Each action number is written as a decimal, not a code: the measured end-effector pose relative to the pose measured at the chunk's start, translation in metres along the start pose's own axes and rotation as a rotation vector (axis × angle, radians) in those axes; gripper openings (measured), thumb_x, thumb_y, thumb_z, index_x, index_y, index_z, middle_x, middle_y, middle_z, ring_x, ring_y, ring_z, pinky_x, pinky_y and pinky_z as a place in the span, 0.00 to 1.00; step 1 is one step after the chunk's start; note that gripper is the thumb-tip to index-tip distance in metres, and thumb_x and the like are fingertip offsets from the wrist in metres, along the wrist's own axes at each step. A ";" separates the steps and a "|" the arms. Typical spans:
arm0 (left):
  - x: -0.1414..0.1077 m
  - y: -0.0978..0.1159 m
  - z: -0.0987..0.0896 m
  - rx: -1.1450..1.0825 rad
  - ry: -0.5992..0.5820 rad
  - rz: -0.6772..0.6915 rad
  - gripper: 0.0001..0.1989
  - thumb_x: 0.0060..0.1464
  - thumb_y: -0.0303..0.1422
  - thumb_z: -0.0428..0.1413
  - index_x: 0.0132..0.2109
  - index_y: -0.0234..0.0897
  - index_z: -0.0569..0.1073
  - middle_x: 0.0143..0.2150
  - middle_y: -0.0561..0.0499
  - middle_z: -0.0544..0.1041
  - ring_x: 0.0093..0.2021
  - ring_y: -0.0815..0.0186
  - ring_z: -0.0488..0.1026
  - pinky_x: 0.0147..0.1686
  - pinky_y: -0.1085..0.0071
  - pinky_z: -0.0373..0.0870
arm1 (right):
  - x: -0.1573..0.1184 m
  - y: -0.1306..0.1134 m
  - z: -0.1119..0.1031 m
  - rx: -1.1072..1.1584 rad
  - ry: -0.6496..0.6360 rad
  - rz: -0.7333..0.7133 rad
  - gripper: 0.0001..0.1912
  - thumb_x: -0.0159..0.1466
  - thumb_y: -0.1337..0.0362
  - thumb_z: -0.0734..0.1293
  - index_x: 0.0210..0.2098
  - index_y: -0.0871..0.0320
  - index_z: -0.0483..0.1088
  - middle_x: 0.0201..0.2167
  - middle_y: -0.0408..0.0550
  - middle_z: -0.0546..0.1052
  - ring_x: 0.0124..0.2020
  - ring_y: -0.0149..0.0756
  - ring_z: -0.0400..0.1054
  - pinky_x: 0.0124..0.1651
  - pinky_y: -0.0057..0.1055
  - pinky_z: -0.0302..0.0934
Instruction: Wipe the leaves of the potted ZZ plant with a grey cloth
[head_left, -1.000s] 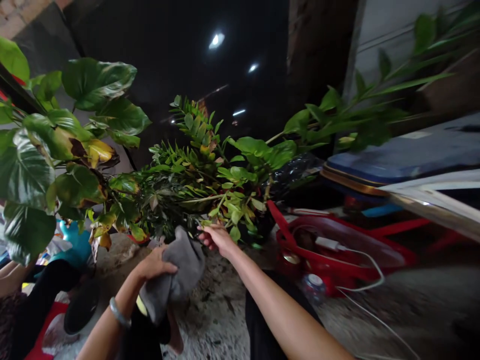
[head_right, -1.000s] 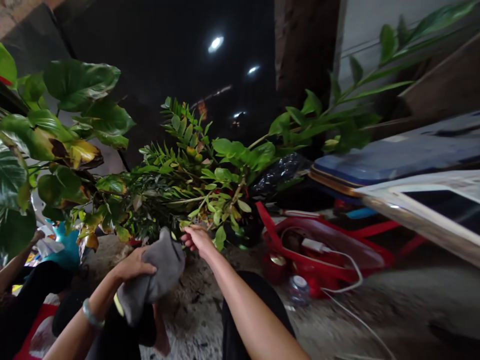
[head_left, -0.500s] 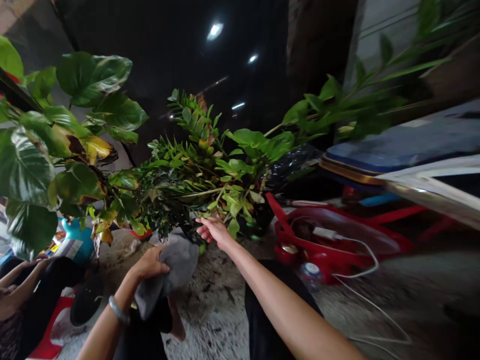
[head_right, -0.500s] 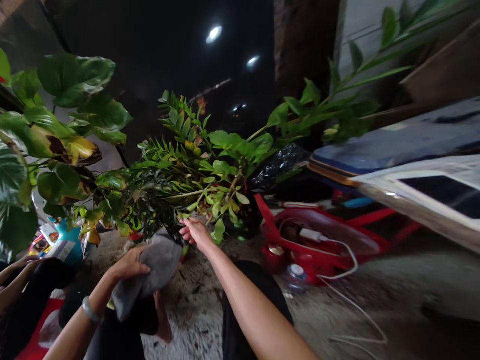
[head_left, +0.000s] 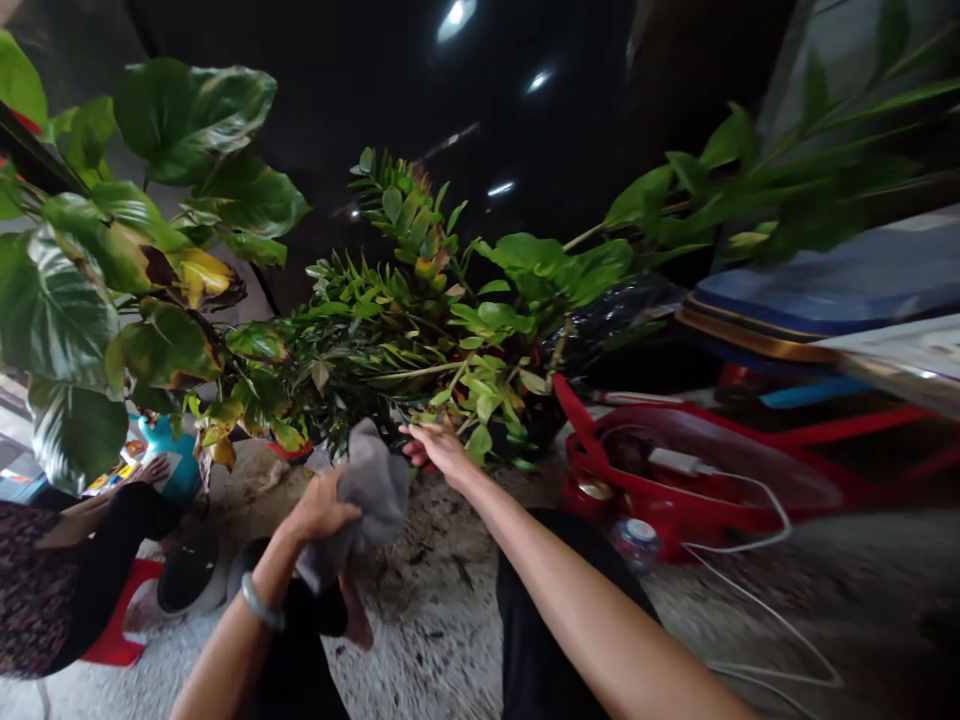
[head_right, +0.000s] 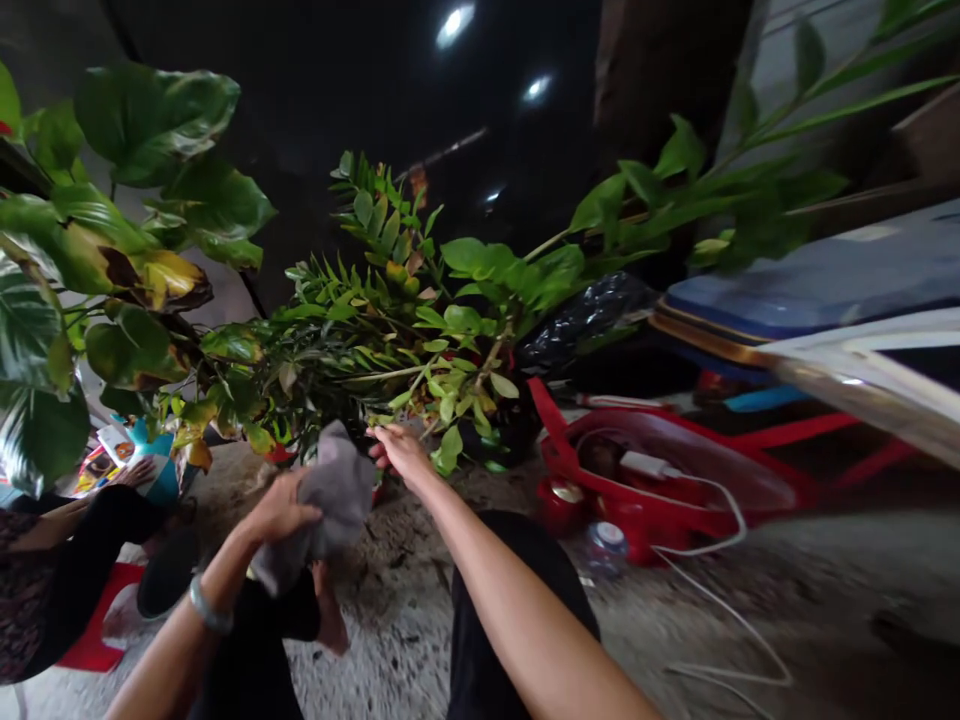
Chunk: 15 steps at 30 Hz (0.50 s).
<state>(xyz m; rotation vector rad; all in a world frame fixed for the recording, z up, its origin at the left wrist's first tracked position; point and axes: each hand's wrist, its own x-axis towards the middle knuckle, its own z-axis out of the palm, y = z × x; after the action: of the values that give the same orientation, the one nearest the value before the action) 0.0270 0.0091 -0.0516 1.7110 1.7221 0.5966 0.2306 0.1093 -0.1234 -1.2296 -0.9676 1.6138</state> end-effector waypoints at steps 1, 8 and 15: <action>-0.017 -0.005 0.000 -0.106 -0.094 -0.014 0.25 0.37 0.25 0.63 0.47 0.37 0.81 0.39 0.49 0.84 0.44 0.51 0.79 0.48 0.59 0.76 | 0.000 0.000 -0.001 -0.006 -0.011 -0.004 0.11 0.68 0.65 0.64 0.39 0.60 0.78 0.17 0.40 0.76 0.12 0.24 0.64 0.12 0.17 0.48; -0.049 0.019 -0.093 -0.336 0.625 -0.013 0.28 0.39 0.38 0.69 0.49 0.34 0.78 0.37 0.48 0.82 0.40 0.54 0.79 0.41 0.63 0.77 | -0.005 -0.001 0.003 -0.005 -0.078 -0.057 0.12 0.67 0.63 0.64 0.41 0.61 0.79 0.19 0.43 0.78 0.13 0.26 0.65 0.13 0.19 0.50; -0.011 -0.054 -0.023 -0.216 0.417 -0.197 0.21 0.35 0.28 0.66 0.42 0.36 0.77 0.37 0.48 0.82 0.42 0.55 0.78 0.50 0.58 0.73 | -0.004 0.004 0.016 0.002 -0.065 -0.079 0.11 0.66 0.64 0.63 0.40 0.62 0.78 0.18 0.42 0.77 0.13 0.26 0.66 0.13 0.19 0.53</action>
<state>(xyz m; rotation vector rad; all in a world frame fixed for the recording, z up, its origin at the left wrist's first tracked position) -0.0276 -0.0022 -0.0726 1.3118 1.9938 1.0611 0.2153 0.1026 -0.1224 -1.1295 -1.0419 1.6010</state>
